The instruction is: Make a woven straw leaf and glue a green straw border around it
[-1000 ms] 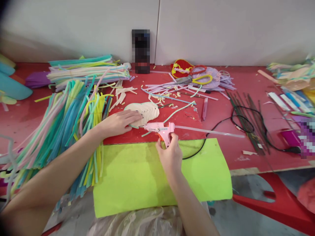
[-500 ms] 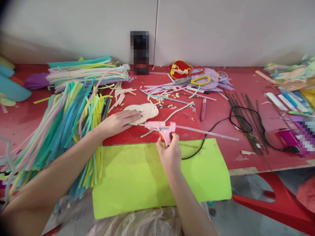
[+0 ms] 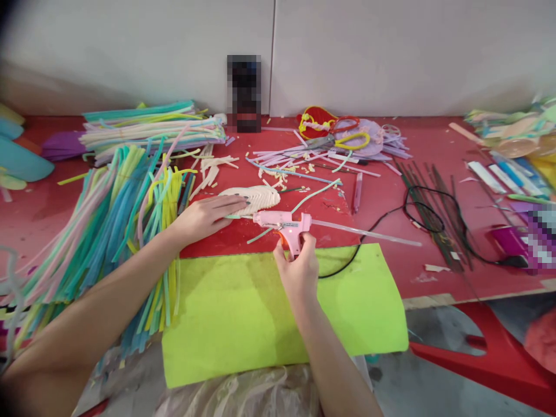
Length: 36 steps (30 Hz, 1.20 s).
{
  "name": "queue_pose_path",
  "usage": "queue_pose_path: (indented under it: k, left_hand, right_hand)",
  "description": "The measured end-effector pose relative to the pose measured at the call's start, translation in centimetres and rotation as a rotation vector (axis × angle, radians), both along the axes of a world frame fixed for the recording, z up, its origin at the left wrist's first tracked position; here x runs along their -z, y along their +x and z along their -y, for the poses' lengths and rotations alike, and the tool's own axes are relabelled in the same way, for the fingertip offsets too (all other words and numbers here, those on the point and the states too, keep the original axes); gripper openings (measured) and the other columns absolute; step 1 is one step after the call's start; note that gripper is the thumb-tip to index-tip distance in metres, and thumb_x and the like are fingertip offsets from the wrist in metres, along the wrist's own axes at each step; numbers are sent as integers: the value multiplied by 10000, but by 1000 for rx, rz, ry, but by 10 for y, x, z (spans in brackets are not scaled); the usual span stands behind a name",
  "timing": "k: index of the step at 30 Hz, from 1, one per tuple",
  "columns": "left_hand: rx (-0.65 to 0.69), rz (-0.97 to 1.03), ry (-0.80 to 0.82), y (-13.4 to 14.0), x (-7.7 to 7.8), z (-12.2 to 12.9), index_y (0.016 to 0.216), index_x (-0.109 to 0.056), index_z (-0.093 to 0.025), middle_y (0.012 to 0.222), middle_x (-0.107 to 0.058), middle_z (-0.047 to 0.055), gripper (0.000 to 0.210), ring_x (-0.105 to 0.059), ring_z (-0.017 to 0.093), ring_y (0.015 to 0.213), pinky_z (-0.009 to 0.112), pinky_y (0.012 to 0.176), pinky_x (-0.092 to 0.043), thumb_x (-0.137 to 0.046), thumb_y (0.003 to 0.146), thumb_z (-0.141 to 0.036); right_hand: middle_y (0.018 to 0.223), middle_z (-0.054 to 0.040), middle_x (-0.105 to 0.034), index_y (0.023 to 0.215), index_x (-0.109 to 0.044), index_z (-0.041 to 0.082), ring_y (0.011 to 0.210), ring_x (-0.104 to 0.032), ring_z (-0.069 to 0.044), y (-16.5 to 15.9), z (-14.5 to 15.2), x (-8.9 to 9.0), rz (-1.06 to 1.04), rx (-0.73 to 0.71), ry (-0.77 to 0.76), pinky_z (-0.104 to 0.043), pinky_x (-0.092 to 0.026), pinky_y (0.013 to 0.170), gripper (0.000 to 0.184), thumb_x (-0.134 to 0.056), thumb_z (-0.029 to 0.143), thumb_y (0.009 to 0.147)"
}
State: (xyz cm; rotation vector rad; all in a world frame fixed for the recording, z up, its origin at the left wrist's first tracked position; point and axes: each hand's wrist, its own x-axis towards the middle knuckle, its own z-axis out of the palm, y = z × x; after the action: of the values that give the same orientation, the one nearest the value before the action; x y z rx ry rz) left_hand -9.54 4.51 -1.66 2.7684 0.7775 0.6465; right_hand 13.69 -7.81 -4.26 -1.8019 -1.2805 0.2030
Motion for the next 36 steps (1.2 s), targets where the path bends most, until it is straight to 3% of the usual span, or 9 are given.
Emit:
queue_pose_path:
  k: [36]
  left_hand:
    - [-13, 93, -90, 0, -2, 0, 1342, -560, -218, 1369, -588, 53, 396, -536, 168, 1284, 347, 1136, -406, -459, 960, -202]
  right_hand:
    - [787, -15, -619, 1027, -469, 208, 546, -563, -140, 7, 1, 1, -63, 20, -30, -261, -462, 509, 363, -631, 402, 767]
